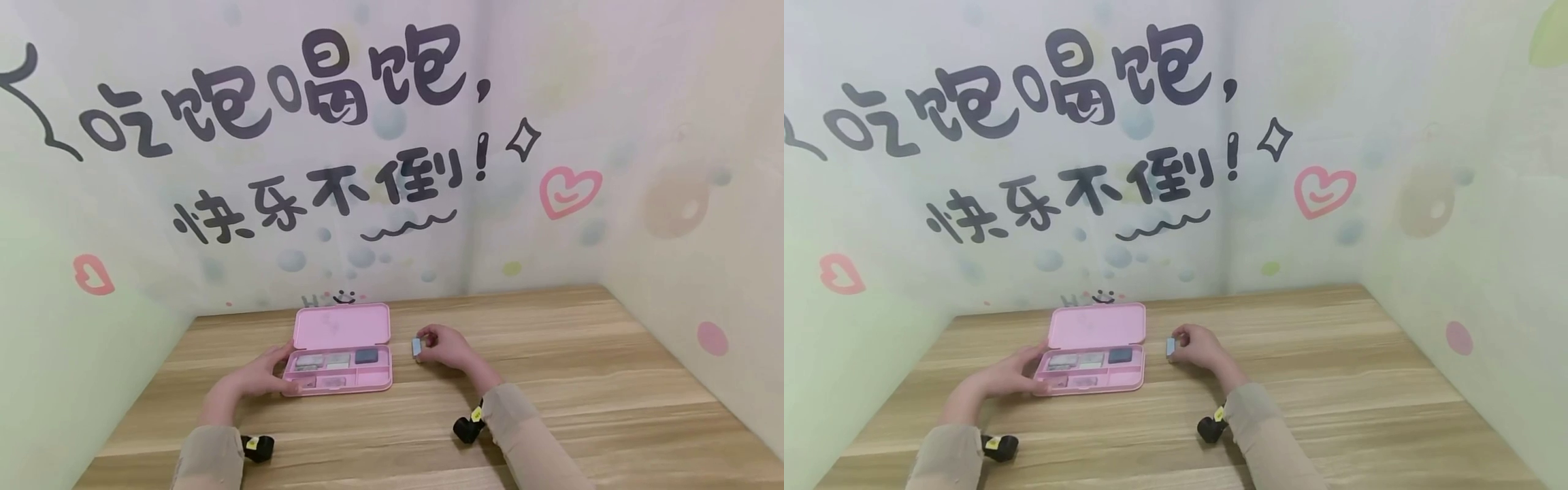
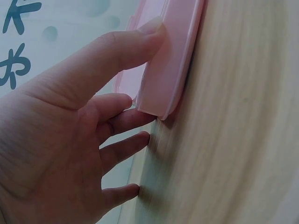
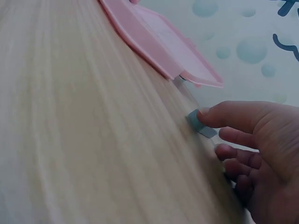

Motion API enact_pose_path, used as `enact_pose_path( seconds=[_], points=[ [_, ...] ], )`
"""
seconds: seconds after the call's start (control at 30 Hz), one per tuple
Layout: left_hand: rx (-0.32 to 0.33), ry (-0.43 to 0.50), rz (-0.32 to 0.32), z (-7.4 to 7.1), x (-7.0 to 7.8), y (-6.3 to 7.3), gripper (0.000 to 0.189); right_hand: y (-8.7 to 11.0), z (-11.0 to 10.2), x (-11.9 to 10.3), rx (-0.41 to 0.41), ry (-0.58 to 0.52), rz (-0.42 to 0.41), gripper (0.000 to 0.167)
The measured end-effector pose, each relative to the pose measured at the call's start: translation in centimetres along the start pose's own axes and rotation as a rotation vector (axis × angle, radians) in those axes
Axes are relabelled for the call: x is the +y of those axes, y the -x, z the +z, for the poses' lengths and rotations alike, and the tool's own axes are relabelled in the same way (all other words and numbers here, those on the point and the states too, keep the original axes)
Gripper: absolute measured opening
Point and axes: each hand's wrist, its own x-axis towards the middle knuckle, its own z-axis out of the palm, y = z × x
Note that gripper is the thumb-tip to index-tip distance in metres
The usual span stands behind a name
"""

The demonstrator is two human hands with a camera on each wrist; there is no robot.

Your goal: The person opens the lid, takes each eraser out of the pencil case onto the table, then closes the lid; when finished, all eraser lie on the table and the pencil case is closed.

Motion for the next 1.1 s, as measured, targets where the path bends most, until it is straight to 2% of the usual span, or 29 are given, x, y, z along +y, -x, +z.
enact_pose_path(
  seconds=[0.13,0.23,0.37,0.43,0.6,0.7,0.97,1.1],
  points=[
    [-0.002,0.003,0.0,0.1,0.0,0.1,0.106,0.1,-0.5,-0.7,-0.01,0.011,0.023,0.051],
    [-0.002,0.0,0.004,0.0,0.1,0.2,0.106,0.0,-0.9,-1.6,-0.016,0.04,0.031,0.048],
    [0.0,0.001,0.002,-0.1,0.2,0.2,0.106,-0.4,-1.2,-3.0,-0.041,0.106,-0.01,0.043],
    [0.003,0.002,0.0,-0.1,0.2,0.1,0.106,-0.8,-1.2,-3.6,-0.066,0.138,-0.062,0.042],
    [0.005,-0.001,-0.006,0.0,0.0,0.1,0.106,-2.3,-0.6,-4.3,-0.197,0.191,-0.213,0.037],
    [0.005,0.008,-0.009,0.1,0.0,0.2,0.105,-3.1,-0.2,-4.3,-0.272,0.213,-0.267,0.035],
    [0.007,0.016,-0.001,0.1,-0.3,0.0,0.107,-4.5,0.6,-6.2,-0.407,0.303,-0.298,0.033],
    [0.008,0.017,0.004,0.1,-0.4,0.0,0.107,-4.9,1.3,-7.3,-0.451,0.4,-0.329,0.034]
  ],
)
